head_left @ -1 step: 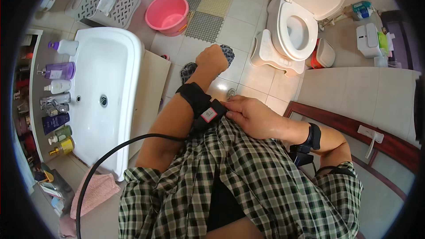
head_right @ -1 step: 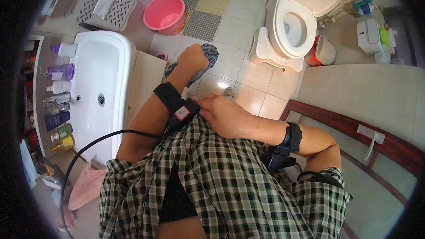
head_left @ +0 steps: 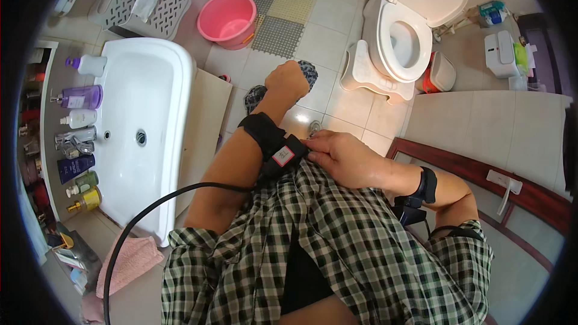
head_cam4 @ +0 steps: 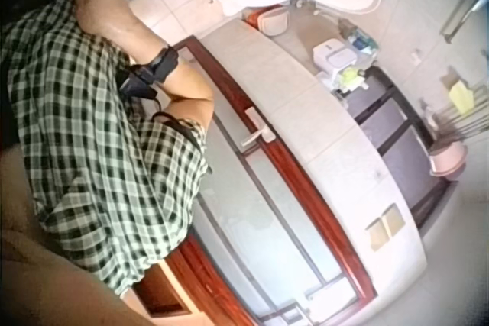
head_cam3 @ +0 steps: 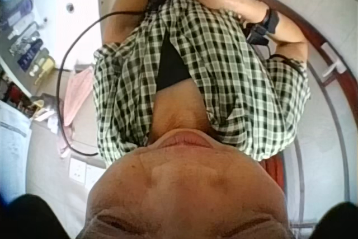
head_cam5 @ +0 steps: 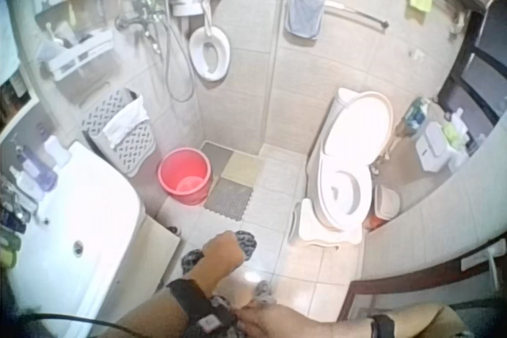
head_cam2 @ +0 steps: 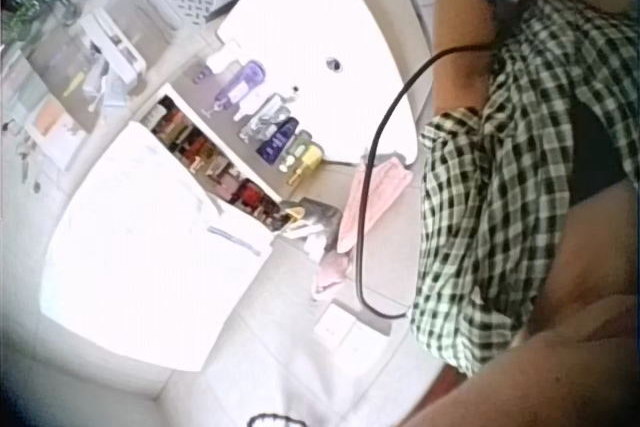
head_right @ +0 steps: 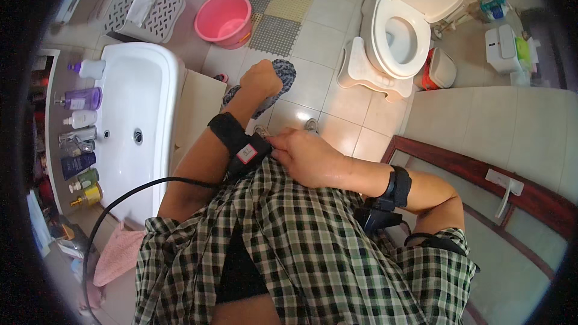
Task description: Washing a cloth in the sink and then using it to wipe down a white plastic laundry basket.
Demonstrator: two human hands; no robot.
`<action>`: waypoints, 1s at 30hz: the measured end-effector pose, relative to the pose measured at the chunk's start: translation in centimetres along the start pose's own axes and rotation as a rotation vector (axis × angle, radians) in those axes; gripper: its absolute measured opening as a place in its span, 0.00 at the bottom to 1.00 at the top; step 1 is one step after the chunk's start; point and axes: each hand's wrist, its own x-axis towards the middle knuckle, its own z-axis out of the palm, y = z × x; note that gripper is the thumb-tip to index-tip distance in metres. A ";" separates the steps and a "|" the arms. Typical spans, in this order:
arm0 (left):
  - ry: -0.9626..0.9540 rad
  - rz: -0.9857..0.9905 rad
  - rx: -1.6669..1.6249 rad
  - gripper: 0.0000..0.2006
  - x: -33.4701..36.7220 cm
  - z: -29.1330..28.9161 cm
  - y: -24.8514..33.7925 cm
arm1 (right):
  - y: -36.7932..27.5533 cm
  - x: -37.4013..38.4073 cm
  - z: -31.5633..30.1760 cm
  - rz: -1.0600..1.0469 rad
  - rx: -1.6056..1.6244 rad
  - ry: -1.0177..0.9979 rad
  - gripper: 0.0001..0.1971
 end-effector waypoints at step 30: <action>0.122 0.170 0.010 0.13 -1.6 1.4 -0.7 | 0.5 -1.1 0.4 -0.231 0.048 0.065 0.12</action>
